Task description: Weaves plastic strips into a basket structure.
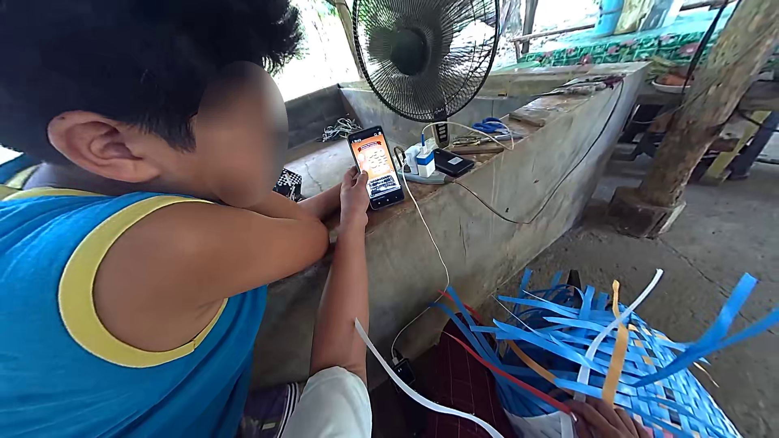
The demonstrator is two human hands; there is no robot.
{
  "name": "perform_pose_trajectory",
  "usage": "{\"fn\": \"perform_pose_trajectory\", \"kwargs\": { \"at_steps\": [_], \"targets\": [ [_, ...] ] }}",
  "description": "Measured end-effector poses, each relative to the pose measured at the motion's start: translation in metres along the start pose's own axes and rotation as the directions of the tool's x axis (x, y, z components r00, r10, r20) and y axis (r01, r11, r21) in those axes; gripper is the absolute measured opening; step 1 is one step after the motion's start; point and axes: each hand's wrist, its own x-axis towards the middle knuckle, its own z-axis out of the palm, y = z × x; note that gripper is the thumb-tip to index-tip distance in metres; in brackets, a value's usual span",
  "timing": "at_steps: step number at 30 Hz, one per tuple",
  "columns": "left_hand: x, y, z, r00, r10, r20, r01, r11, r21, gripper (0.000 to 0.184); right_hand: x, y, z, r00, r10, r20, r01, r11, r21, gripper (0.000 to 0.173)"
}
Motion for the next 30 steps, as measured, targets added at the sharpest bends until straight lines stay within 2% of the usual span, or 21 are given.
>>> {"fn": "perform_pose_trajectory", "kwargs": {
  "at_steps": [3, 7, 12, 14, 15, 16, 17, 18, 19, 20, 21, 22, 23, 25, 26, 27, 30],
  "targets": [
    [0.026, -0.03, -0.01, 0.996, 0.079, 0.051, -0.076, 0.995, -0.063, 0.041, 0.0, 0.001, 0.001, 1.0, 0.016, 0.003, -0.016, 1.0, -0.005, 0.02],
    [-0.011, 0.005, 0.0, 1.0, 0.03, -0.002, -0.03, 0.999, 0.036, 0.04, -0.001, 0.0, 0.001, 1.0, 0.021, -0.004, -0.021, 1.0, -0.001, 0.019],
    [-0.021, 0.011, 0.002, 0.988, 0.131, -0.078, -0.122, 0.987, 0.107, 0.057, 0.0, -0.003, -0.002, 0.999, 0.039, 0.007, -0.039, 0.999, 0.003, 0.019],
    [-0.019, 0.01, 0.0, 0.973, 0.206, -0.105, -0.183, 0.963, 0.197, 0.064, 0.001, -0.003, -0.002, 0.999, 0.042, 0.012, -0.042, 0.999, 0.0, 0.019],
    [-0.015, 0.002, -0.004, 0.948, 0.297, -0.119, -0.259, 0.931, 0.258, 0.064, 0.002, -0.002, -0.002, 0.999, 0.044, 0.015, -0.044, 0.999, -0.002, 0.019],
    [-0.006, -0.016, -0.009, 0.88, 0.454, -0.137, -0.398, 0.864, 0.308, 0.063, 0.002, -0.001, -0.001, 0.999, 0.046, 0.018, -0.046, 0.999, -0.005, 0.019],
    [0.005, -0.04, -0.014, 0.757, 0.634, -0.158, -0.563, 0.756, 0.333, 0.058, 0.002, -0.001, 0.0, 0.998, 0.053, 0.026, -0.053, 0.999, -0.011, 0.019],
    [0.002, -0.057, -0.018, 0.64, 0.758, -0.125, -0.692, 0.64, 0.333, 0.05, 0.001, 0.0, 0.001, 0.997, 0.062, 0.034, -0.062, 0.998, -0.02, 0.02],
    [-0.017, -0.068, -0.02, 0.588, 0.808, -0.046, -0.765, 0.574, 0.292, 0.043, 0.002, 0.0, 0.002, 0.997, 0.072, 0.036, -0.071, 0.997, -0.03, 0.019],
    [-0.048, -0.078, -0.018, 0.566, 0.823, 0.05, -0.816, 0.55, 0.175, 0.034, 0.003, 0.0, 0.002, 0.996, 0.083, 0.041, -0.082, 0.996, -0.033, 0.019],
    [-0.084, -0.089, -0.011, 0.554, 0.812, 0.185, -0.824, 0.566, -0.014, 0.03, 0.004, -0.002, 0.002, 0.994, 0.097, 0.057, -0.096, 0.995, -0.036, 0.02],
    [-0.124, -0.102, -0.002, 0.526, 0.766, 0.37, -0.754, 0.621, -0.214, 0.03, 0.004, -0.004, 0.002, 0.992, 0.107, 0.071, -0.105, 0.994, -0.035, 0.02],
    [-0.164, -0.116, 0.008, 0.455, 0.703, 0.547, -0.637, 0.686, -0.352, 0.028, 0.004, -0.006, 0.0, 0.989, 0.118, 0.089, -0.116, 0.993, -0.033, 0.021],
    [-0.235, -0.15, 0.03, 0.311, 0.567, 0.763, -0.448, 0.795, -0.408, 0.024, 0.004, -0.011, -0.002, 0.987, 0.119, 0.106, -0.115, 0.993, -0.041, 0.02],
    [-0.261, -0.171, 0.041, 0.281, 0.499, 0.82, -0.381, 0.842, -0.381, 0.027, 0.005, -0.011, -0.002, 0.989, 0.111, 0.099, -0.108, 0.993, -0.042, 0.02],
    [-0.283, -0.193, 0.051, 0.279, 0.451, 0.848, -0.356, 0.869, -0.345, 0.028, 0.004, -0.012, -0.003, 0.99, 0.106, 0.092, -0.103, 0.994, -0.04, 0.02],
    [-0.317, -0.243, 0.075, 0.327, 0.414, 0.849, -0.437, 0.863, -0.253, 0.029, 0.0, -0.011, -0.004, 0.993, 0.097, 0.068, -0.094, 0.994, -0.053, 0.021]
  ]
}}
